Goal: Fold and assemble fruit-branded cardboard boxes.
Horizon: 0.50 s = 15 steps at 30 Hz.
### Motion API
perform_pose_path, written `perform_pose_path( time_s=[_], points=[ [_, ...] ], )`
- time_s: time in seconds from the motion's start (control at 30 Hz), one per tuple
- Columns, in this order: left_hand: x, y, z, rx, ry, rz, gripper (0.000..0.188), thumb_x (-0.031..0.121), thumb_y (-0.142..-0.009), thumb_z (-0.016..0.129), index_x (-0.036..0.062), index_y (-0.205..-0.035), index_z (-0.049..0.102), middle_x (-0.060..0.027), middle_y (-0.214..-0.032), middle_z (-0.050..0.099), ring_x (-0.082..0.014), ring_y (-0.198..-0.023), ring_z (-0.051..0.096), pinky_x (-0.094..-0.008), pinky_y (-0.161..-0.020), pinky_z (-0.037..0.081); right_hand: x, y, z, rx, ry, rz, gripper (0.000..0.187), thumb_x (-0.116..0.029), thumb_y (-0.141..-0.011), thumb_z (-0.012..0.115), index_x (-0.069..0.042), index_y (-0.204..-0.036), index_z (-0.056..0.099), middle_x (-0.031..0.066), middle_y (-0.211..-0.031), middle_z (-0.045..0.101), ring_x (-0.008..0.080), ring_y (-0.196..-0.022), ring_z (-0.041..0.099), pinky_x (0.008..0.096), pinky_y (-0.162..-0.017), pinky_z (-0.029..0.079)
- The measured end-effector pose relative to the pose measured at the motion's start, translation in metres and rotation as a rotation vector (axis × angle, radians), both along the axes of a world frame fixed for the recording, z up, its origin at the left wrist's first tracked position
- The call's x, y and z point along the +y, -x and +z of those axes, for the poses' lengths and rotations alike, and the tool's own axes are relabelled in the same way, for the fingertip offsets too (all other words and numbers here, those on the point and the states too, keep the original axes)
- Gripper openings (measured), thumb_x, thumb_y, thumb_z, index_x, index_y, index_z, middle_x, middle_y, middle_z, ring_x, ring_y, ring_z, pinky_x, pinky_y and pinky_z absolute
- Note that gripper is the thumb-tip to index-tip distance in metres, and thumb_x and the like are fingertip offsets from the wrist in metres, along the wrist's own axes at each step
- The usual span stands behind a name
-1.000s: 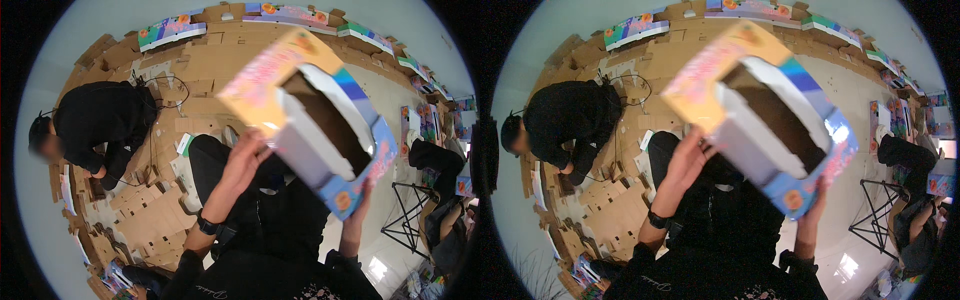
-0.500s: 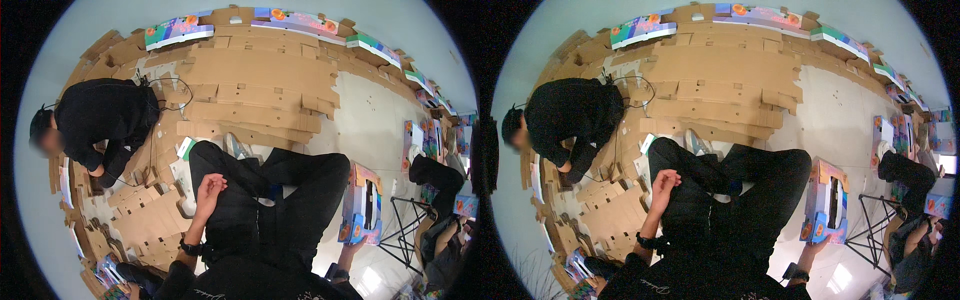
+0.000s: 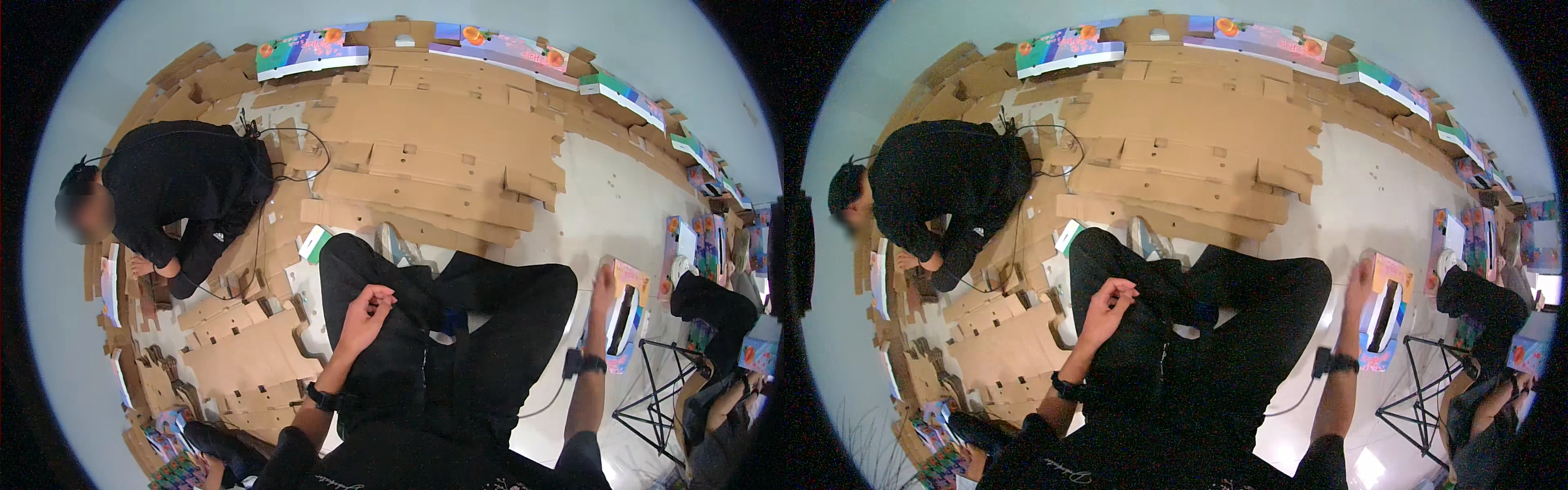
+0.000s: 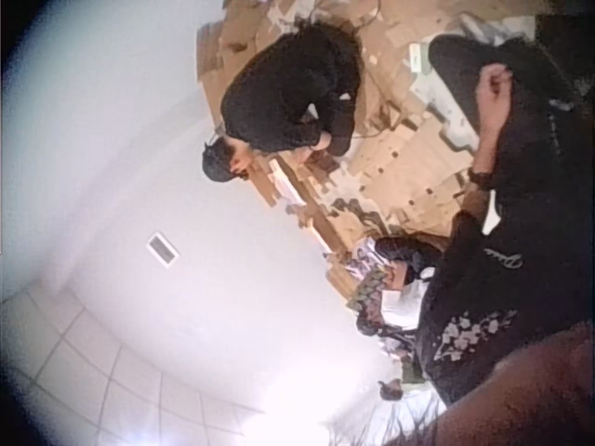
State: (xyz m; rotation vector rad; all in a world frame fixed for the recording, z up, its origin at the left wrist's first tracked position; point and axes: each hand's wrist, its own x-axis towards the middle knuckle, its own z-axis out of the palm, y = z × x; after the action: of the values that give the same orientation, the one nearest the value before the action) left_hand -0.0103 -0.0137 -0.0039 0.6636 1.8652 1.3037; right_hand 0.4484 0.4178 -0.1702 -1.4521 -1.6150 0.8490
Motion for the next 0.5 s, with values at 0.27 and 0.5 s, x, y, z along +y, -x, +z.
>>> perform_pose_path(
  time_s=[0.27, 0.5],
  points=[
    [-0.001, 0.007, -0.009, -0.086, -0.088, 0.047, 0.015, 0.008, -0.099, 0.06, 0.0032, -0.113, 0.061, -0.0054, -0.097, 0.07, -0.0111, -0.086, 0.065, -0.0262, -0.076, 0.052, 0.007, 0.238, 0.001, -0.166, 0.406, 0.304, 0.085, -0.04, -0.086, 0.074, 0.005, -0.147, 0.036, 0.0282, -0.135, 0.056, 0.034, -0.124, 0.057, 0.0416, -0.102, 0.047],
    [-0.002, 0.011, -0.017, -0.142, -0.11, 0.092, 0.015, 0.008, -0.1, 0.059, 0.0024, -0.113, 0.06, -0.0054, -0.097, 0.069, -0.0112, -0.084, 0.064, -0.0258, -0.076, 0.052, -0.037, 0.283, 0.017, -0.284, 0.252, 0.068, 0.079, -0.038, -0.083, 0.071, 0.003, -0.144, 0.04, 0.0293, -0.126, 0.062, 0.0396, -0.117, 0.062, 0.0433, -0.1, 0.048]
  ],
)
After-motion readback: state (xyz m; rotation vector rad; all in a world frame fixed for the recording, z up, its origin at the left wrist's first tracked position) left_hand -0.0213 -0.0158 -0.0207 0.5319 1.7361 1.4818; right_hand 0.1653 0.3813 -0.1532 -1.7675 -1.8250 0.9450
